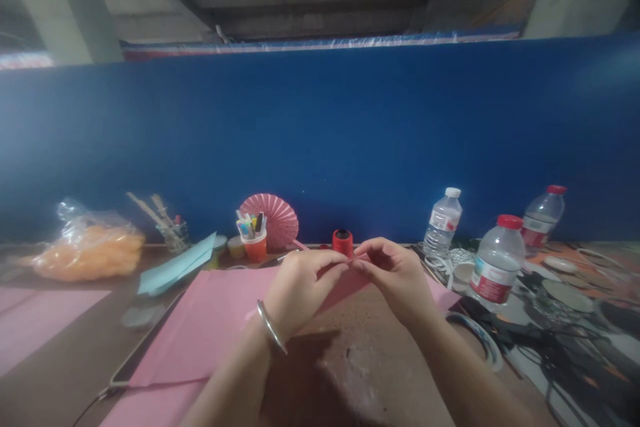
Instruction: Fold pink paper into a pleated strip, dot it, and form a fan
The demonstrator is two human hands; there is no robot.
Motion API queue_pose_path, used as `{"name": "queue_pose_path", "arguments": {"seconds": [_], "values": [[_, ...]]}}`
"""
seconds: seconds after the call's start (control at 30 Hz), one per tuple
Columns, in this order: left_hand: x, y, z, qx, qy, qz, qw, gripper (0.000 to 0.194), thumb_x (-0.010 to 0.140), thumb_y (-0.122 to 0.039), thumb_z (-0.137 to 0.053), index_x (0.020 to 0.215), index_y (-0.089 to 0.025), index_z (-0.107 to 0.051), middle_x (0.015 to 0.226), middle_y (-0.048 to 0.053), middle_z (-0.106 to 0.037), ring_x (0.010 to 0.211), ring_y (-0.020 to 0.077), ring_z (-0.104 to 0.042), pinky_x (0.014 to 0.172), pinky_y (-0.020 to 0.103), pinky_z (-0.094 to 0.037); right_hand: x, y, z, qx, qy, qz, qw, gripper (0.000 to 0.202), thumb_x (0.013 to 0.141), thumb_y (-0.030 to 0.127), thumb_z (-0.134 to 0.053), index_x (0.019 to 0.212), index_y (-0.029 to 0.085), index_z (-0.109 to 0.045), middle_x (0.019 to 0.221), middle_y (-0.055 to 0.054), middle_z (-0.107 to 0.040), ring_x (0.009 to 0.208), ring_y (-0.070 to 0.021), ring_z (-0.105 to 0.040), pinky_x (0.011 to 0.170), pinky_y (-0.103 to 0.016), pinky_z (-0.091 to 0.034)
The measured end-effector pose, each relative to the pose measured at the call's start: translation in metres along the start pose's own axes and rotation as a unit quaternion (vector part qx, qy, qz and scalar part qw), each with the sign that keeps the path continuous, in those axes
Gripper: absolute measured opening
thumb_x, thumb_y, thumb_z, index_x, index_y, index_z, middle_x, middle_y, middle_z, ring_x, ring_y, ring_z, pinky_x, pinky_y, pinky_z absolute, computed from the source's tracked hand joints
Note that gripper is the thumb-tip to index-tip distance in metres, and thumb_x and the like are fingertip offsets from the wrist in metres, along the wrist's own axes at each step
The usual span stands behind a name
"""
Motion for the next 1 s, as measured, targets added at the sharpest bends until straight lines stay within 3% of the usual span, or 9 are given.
{"name": "queue_pose_path", "arguments": {"seconds": [0.4,0.63,0.83,1.0], "values": [[0.0,0.005,-0.009,-0.005,-0.021,0.038,0.999,0.019,0.081,-0.023,-0.046,0.078,-0.023,-0.065,0.073,-0.004,-0.065,0.067,0.0126,-0.057,0.063,0.023,-0.041,0.0,0.0,0.0,-0.039,-0.013,0.007,0.999,0.015,0.073,0.031,-0.057,0.074,0.019,-0.065,0.075,-0.003,-0.067,0.072,-0.0183,-0.06,0.068,-0.029,-0.045],[0.003,0.012,-0.007,-0.049,0.03,0.056,0.997,0.016,0.076,-0.025,-0.052,0.081,-0.022,-0.066,0.078,-0.002,-0.067,0.071,0.0145,-0.059,0.065,0.024,-0.043,-0.001,-0.002,0.001,-0.075,-0.052,0.002,0.996,0.018,0.074,0.032,-0.055,0.07,0.018,-0.066,0.07,-0.001,-0.067,0.063,-0.0165,-0.059,0.061,-0.026,-0.044],[0.003,0.017,-0.009,-0.038,0.032,0.057,0.997,0.016,0.076,-0.026,-0.051,0.08,-0.022,-0.066,0.076,-0.002,-0.066,0.07,0.0145,-0.059,0.066,0.025,-0.043,0.002,0.001,0.002,-0.122,0.003,-0.009,0.993,0.02,0.075,0.033,-0.054,0.07,0.018,-0.066,0.069,-0.001,-0.066,0.064,-0.0176,-0.059,0.058,-0.025,-0.044],[0.004,0.018,-0.008,-0.042,0.042,0.047,0.997,0.016,0.077,-0.026,-0.051,0.081,-0.022,-0.066,0.077,-0.003,-0.066,0.07,0.0136,-0.058,0.065,0.023,-0.042,0.003,0.001,0.011,-0.148,-0.046,0.006,0.988,0.019,0.075,0.034,-0.054,0.072,0.019,-0.066,0.069,-0.001,-0.067,0.064,-0.0178,-0.059,0.06,-0.027,-0.044]]}}
Point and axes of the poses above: each hand's wrist, its own x-axis towards the middle knuckle, its own z-axis out of the back of the hand, y = z × x, the point moved 2 cm from there along x, towards the middle knuckle
